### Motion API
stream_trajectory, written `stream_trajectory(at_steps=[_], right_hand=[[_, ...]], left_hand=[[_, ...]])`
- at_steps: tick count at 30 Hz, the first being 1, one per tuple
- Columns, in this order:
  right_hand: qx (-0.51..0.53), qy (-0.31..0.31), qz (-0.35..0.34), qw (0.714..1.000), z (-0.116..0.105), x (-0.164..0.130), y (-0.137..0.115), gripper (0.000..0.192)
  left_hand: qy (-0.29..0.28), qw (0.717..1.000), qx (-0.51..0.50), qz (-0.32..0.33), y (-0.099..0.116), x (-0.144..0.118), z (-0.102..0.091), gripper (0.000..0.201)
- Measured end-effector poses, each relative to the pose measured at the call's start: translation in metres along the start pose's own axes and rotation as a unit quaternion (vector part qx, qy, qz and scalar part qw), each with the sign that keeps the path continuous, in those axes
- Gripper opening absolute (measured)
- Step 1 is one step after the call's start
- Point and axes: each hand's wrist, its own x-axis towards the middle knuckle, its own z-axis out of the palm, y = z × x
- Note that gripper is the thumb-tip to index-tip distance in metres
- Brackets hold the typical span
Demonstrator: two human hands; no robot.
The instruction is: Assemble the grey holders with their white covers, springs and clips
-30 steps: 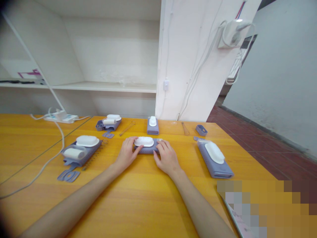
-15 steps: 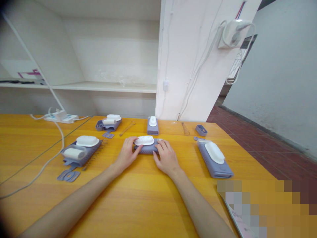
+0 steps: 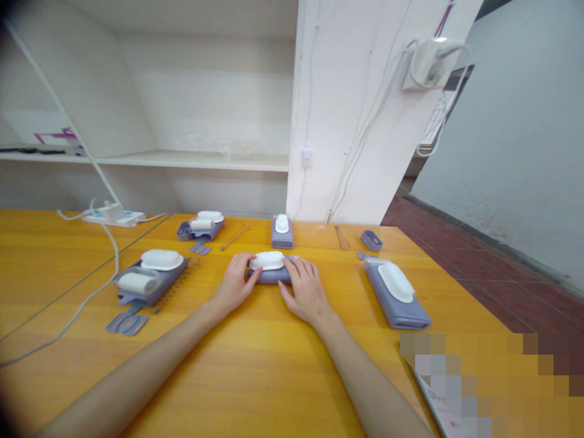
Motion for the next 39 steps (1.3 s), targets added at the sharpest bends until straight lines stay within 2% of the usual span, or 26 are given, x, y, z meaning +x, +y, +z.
stream_trajectory(at_steps=[25, 32, 35, 39], right_hand=[[0.048, 0.017, -0.023, 0.998, -0.0025, -0.0017, 0.0021, 0.043], [0.043, 0.009, -0.01, 0.999, -0.0014, -0.001, 0.0003, 0.038], [0.035, 0.012, 0.005, 0.999, 0.001, -0.0012, 0.0018, 0.038], [0.021, 0.038, 0.039, 0.998, 0.0067, -0.0024, 0.0073, 0.048]], left_hand=[[0.007, 1.0, 0.01, 0.001, -0.0014, -0.0007, 0.0019, 0.023], [0.005, 0.999, 0.035, 0.006, -0.0002, 0.0001, 0.0, 0.025], [0.011, 0.998, 0.066, 0.002, 0.0028, -0.0005, -0.0009, 0.032], [0.04, 0.989, 0.143, -0.025, 0.0056, -0.003, 0.0009, 0.06]])
